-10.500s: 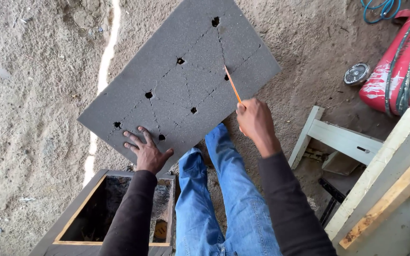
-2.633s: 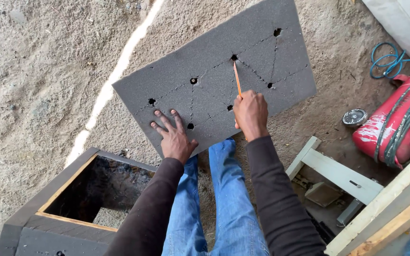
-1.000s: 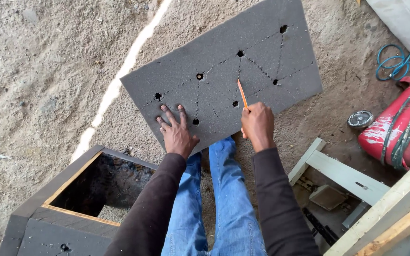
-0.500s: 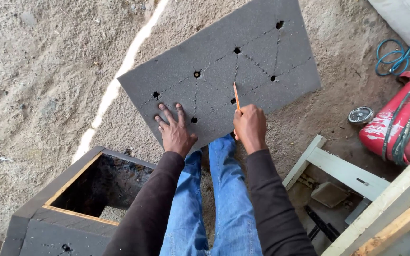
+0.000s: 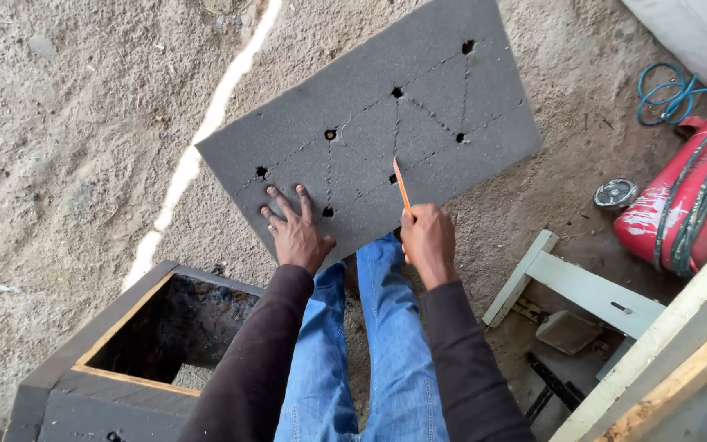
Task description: Marking a geometric pattern on a foam panel by drawing lines between pre-drilled holes using a pencil.
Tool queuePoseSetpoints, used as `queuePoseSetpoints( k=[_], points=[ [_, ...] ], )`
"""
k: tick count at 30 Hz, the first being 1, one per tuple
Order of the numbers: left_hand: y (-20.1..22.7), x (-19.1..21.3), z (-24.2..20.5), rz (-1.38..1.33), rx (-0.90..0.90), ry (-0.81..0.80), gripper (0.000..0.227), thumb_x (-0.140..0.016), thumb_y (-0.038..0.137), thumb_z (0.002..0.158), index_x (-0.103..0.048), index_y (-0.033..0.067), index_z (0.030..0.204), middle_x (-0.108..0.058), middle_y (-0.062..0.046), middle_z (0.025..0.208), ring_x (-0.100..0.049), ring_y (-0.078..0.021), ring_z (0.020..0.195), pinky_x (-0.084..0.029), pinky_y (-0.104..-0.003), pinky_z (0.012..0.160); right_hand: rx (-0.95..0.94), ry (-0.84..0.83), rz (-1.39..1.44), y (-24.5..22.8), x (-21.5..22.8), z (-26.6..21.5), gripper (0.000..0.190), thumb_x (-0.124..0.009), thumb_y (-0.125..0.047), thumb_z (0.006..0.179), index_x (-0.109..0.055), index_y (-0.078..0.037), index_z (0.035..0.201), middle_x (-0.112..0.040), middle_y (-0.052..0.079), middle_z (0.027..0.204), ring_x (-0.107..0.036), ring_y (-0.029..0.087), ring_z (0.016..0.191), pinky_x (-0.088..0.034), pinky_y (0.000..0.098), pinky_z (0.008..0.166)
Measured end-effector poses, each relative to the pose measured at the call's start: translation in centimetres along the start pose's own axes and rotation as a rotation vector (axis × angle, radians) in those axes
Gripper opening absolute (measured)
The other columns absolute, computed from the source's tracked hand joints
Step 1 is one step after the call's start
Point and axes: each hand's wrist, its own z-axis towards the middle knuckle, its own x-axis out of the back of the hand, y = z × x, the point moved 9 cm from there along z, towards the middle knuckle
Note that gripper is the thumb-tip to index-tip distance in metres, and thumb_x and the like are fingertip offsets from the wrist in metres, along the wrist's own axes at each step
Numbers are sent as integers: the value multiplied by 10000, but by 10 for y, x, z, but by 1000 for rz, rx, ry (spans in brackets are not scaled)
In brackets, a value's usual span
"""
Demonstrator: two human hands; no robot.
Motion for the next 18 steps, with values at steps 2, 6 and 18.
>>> queuePoseSetpoints(
  k=[2, 6, 18],
  points=[
    [0, 2, 2, 4, 11, -1, 1188, -777, 433, 708, -143, 119, 1663, -30, -381, 1637, -250, -675, 1409, -397, -634, 1103, -8, -16, 1, -8, 9, -15, 386, -592, -165, 905, -657, -52, 542, -532, 95, 350, -623, 304, 385, -560, 385, 531],
    [2, 5, 0, 15, -4, 7, 1167, -766, 437, 715, -164, 108, 1659, -54, -397, 1628, -264, -682, 1398, -408, -627, 1093, -45, -16, -43, -15, 11, -19, 373, -598, -161, 898, -665, -47, 549, -546, 102, 359, -628, 320, 398, -560, 395, 523],
    [2, 5, -2, -7, -6, 8, 1170, -765, 424, 714, -157, 103, 1660, -42, -399, 1626, -259, -693, 1390, -407, -633, 1093, -61, -16, -48, -3, 0, -23, 338, -615, -154, 899, -693, -33, 593, -598, 158, 431, -665, 369, 473, -562, 410, 539]
  ],
)
